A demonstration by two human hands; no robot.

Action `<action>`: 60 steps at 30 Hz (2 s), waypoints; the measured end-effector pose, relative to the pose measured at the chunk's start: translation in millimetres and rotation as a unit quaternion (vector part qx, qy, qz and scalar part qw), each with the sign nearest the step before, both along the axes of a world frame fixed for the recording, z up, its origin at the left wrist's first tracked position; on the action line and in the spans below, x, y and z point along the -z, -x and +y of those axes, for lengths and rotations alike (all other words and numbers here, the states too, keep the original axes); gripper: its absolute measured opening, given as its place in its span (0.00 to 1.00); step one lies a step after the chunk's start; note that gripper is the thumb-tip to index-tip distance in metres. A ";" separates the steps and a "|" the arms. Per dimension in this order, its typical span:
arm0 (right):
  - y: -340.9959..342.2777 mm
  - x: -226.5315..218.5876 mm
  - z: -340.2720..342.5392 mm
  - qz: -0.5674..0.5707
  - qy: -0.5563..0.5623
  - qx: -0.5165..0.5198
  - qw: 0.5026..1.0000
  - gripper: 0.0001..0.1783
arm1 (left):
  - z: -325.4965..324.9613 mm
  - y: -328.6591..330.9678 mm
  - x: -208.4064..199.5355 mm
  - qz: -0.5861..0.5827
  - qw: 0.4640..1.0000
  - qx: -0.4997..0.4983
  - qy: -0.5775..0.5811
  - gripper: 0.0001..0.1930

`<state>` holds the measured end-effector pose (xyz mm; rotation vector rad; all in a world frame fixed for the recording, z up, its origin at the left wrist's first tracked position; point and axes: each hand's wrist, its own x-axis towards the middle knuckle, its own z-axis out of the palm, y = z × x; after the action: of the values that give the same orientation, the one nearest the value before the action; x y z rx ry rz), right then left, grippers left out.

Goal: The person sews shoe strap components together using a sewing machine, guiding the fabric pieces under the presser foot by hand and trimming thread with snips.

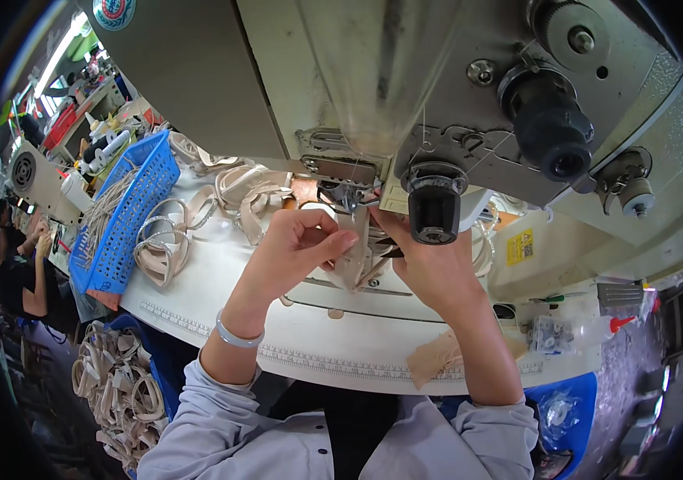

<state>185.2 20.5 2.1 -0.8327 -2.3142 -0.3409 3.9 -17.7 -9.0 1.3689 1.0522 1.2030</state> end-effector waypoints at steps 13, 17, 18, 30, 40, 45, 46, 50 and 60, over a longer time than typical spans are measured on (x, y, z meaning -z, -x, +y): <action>1.2 4.0 -3.8 0.049 0.028 -0.042 0.998 0.30 | 4.2 -1.8 5.3 0.070 0.995 -0.038 -0.065 0.11; 1.9 0.8 -1.6 0.017 0.037 -0.008 0.999 0.30 | 5.4 -2.9 6.6 0.083 0.989 -0.065 -0.106 0.14; 2.5 -1.1 -1.3 0.007 0.038 0.007 0.999 0.29 | 4.9 -2.2 5.0 0.084 0.989 -0.066 -0.105 0.14; 10.5 4.9 -17.8 0.105 0.063 -0.052 0.991 0.29 | 6.9 3.8 0.4 0.063 0.996 -0.027 -0.054 0.10; 5.0 4.1 -4.3 0.045 0.033 0.011 0.998 0.31 | 2.0 6.0 -5.8 0.065 0.997 -0.016 -0.027 0.06; 6.4 7.7 -14.4 0.121 0.095 -0.056 0.986 0.31 | 3.2 7.4 1.8 0.013 1.000 0.008 -0.021 0.04; 7.1 7.5 -14.3 0.113 0.088 -0.049 0.988 0.31 | 3.7 7.5 1.5 0.013 1.000 0.008 -0.020 0.04; 7.1 9.1 -6.3 0.077 0.039 -0.010 0.996 0.31 | 8.2 8.0 -3.9 0.040 0.998 -0.017 -0.041 0.08; 6.5 4.6 -11.5 0.089 0.071 -0.021 0.993 0.30 | 9.8 12.5 -7.8 0.041 0.999 0.000 -0.016 0.06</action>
<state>178.6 8.9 -2.5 -0.8457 -2.2050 -0.0796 -8.7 -7.8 -1.2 1.4543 1.0942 1.1759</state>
